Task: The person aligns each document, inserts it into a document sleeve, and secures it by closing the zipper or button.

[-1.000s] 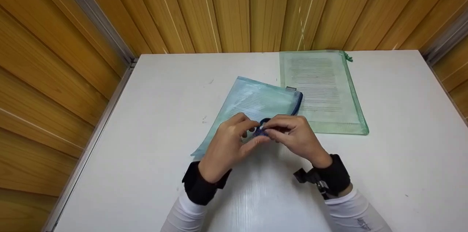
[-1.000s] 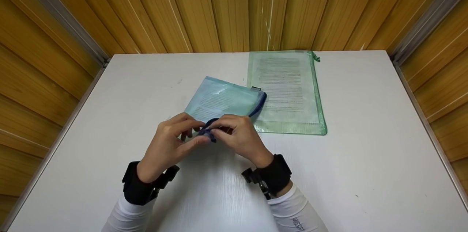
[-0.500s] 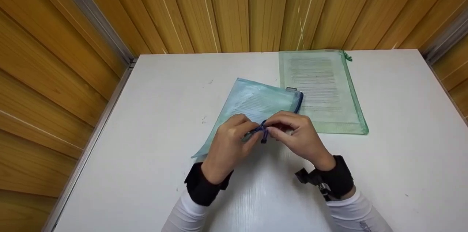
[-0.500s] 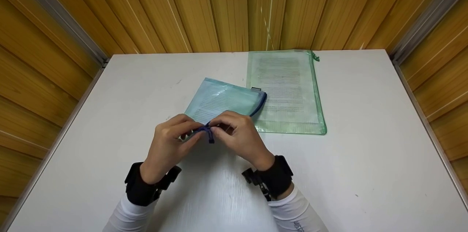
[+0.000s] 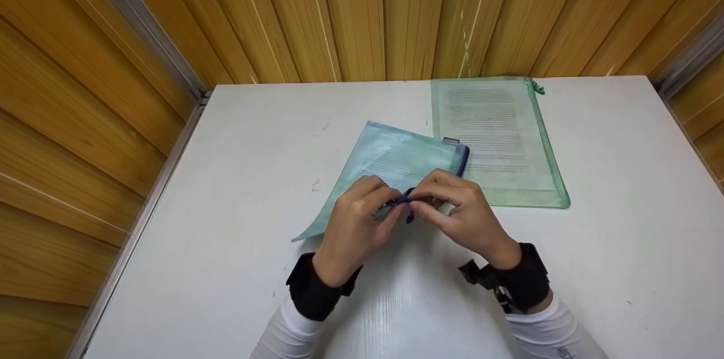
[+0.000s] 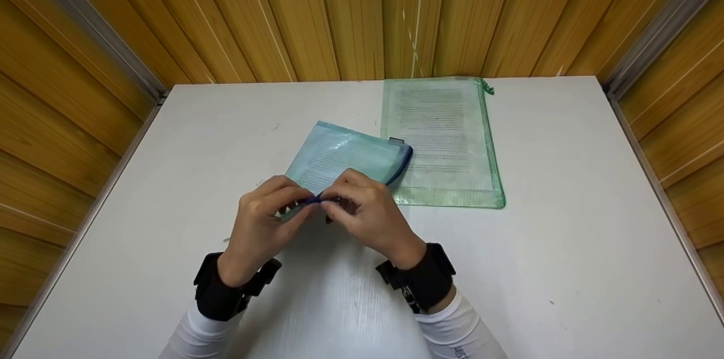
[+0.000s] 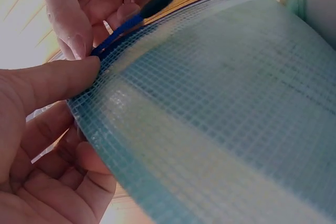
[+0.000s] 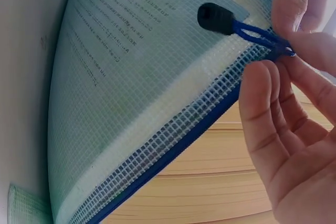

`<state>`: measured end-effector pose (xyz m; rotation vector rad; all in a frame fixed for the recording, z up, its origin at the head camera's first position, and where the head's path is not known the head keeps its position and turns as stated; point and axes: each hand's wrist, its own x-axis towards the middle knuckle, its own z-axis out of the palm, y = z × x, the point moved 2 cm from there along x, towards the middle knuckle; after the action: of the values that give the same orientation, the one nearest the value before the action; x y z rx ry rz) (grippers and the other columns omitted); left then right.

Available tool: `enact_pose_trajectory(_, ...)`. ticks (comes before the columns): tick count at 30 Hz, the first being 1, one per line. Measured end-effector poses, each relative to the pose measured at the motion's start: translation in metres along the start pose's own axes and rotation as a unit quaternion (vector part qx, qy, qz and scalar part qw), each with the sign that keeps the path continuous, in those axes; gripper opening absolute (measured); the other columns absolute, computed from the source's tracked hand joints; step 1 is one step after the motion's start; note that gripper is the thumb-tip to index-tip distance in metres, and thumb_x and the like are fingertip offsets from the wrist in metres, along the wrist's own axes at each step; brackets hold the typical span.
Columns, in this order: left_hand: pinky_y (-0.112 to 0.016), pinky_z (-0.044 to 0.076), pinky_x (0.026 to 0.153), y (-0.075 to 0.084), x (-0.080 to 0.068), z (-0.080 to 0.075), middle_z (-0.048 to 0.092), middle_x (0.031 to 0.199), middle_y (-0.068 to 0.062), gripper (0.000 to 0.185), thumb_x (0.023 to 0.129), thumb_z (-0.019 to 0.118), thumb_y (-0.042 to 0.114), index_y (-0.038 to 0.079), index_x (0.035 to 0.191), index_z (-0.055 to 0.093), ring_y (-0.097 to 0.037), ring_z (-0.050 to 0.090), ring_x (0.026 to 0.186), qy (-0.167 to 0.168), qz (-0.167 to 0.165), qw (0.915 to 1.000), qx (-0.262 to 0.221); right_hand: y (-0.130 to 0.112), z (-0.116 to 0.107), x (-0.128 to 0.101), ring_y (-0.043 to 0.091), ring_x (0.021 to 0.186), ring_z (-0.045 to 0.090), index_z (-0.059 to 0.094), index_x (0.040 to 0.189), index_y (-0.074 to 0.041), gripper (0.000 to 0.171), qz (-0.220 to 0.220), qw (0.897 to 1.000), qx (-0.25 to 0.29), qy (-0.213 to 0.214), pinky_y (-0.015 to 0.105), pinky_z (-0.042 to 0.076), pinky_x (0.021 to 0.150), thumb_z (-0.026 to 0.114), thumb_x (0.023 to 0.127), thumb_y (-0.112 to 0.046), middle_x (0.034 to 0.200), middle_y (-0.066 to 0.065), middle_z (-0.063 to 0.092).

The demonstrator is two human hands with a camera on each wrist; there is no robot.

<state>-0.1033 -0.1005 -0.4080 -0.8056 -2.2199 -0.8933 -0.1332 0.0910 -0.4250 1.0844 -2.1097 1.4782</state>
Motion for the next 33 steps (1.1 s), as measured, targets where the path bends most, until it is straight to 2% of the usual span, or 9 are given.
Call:
enact_pose_trajectory(9, -0.025, 0.054, 0.071, 0.0018, 0.0007, 0.0, 0.065, 0.086, -0.005, 0.008, 0.089, 0.087, 0.005, 0.005, 0.092, 0.08, -0.017, 0.063, 0.081, -0.002, 0.023, 0.9997, 0.003, -0.0001, -0.0017, 0.0003, 0.006, 0.075, 0.061, 0.078, 0.093, -0.004, 0.021, -0.009, 1.0, 0.011, 0.023, 0.014, 0.052, 0.068, 0.075, 0.087, 0.016, 0.086, 0.009, 0.067)
enact_pose_trajectory(15, -0.024, 0.053, 0.071, 0.0015, 0.0007, 0.0008, 0.066, 0.085, -0.004, 0.006, 0.09, 0.086, 0.004, 0.005, 0.092, 0.08, -0.016, 0.062, 0.081, 0.013, 0.039, 0.999, 0.017, -0.0011, -0.001, 0.0012, 0.007, 0.074, 0.06, 0.076, 0.09, -0.005, 0.02, -0.004, 0.999, 0.023, 0.027, 0.015, 0.05, 0.069, 0.073, 0.089, 0.015, 0.082, 0.008, 0.067)
enact_pose_trajectory(28, -0.023, 0.052, 0.069, 0.0023, 0.0028, -0.0011, 0.068, 0.084, -0.003, 0.007, 0.088, 0.086, 0.001, 0.005, 0.089, 0.081, -0.016, 0.061, 0.078, 0.027, 0.058, 0.9975, 0.028, 0.0059, -0.0024, -0.0011, 0.003, 0.075, 0.058, 0.077, 0.09, -0.005, 0.02, 0.05, 0.995, 0.084, 0.006, 0.017, 0.049, 0.069, 0.07, 0.093, 0.013, 0.081, 0.008, 0.066)
enact_pose_trajectory(33, -0.023, 0.052, 0.068, 0.002, 0.004, -0.0019, 0.067, 0.082, -0.002, 0.009, 0.086, 0.088, 0.0, 0.006, 0.088, 0.08, -0.016, 0.062, 0.077, 0.041, 0.066, 0.9964, 0.032, 0.0077, -0.0033, -0.0008, 0.003, 0.074, 0.057, 0.076, 0.089, -0.006, 0.019, 0.065, 0.995, 0.078, 0.01, 0.017, 0.048, 0.067, 0.07, 0.093, 0.012, 0.079, 0.007, 0.065)
